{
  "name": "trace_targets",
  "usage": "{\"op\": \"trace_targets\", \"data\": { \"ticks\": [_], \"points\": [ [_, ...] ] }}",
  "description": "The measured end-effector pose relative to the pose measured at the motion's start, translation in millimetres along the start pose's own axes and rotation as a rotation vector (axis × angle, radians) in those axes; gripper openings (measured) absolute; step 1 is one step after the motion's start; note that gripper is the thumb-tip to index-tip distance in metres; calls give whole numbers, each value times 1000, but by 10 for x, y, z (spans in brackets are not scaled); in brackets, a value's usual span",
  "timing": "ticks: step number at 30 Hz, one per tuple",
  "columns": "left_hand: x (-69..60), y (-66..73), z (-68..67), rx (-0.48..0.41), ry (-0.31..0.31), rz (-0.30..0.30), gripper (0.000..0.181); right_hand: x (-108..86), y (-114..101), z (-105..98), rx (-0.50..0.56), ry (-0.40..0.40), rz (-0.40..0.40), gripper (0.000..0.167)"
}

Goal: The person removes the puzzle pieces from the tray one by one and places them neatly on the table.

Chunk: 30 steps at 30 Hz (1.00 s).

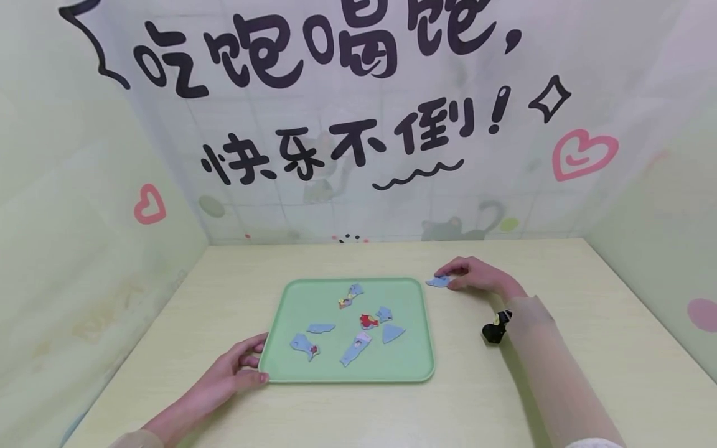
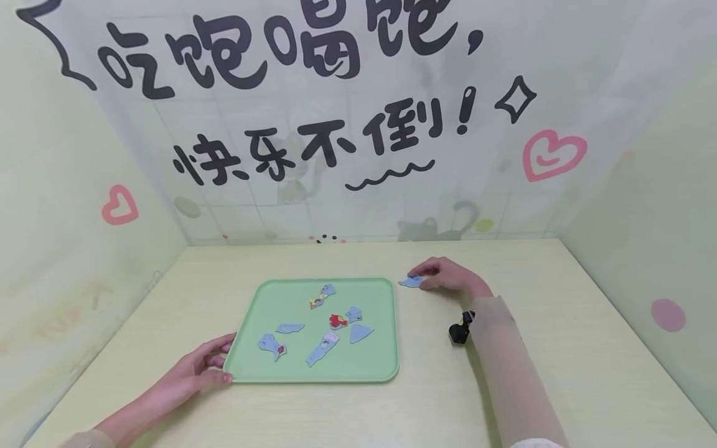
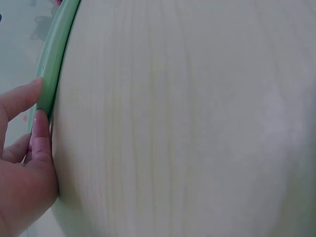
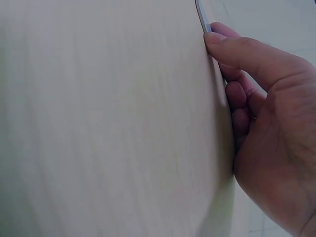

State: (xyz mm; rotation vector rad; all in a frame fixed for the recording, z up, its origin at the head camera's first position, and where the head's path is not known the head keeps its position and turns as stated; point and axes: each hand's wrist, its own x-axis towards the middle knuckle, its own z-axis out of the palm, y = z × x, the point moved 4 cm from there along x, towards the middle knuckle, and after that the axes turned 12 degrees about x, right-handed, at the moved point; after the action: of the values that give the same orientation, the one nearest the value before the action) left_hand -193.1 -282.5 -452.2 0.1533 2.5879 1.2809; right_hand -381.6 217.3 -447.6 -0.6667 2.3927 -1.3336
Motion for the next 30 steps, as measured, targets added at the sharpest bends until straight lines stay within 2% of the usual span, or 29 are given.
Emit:
{"op": "trace_targets", "data": {
  "ticks": [5,16,25,30],
  "points": [
    [22,12,-9,-23,-9,16,83,16,-18,-15,5,0,4,38],
    [15,-9,10,-22,1,-37,84,21,-54,26,-11,-4,-22,42],
    [20,4,1,-7,4,-83,85,29,-116,50,-88,74,-80,45],
    [18,16,-2,-14,8,-77,85,23,-276,92,-106,118,-136,44]
  ]
}}
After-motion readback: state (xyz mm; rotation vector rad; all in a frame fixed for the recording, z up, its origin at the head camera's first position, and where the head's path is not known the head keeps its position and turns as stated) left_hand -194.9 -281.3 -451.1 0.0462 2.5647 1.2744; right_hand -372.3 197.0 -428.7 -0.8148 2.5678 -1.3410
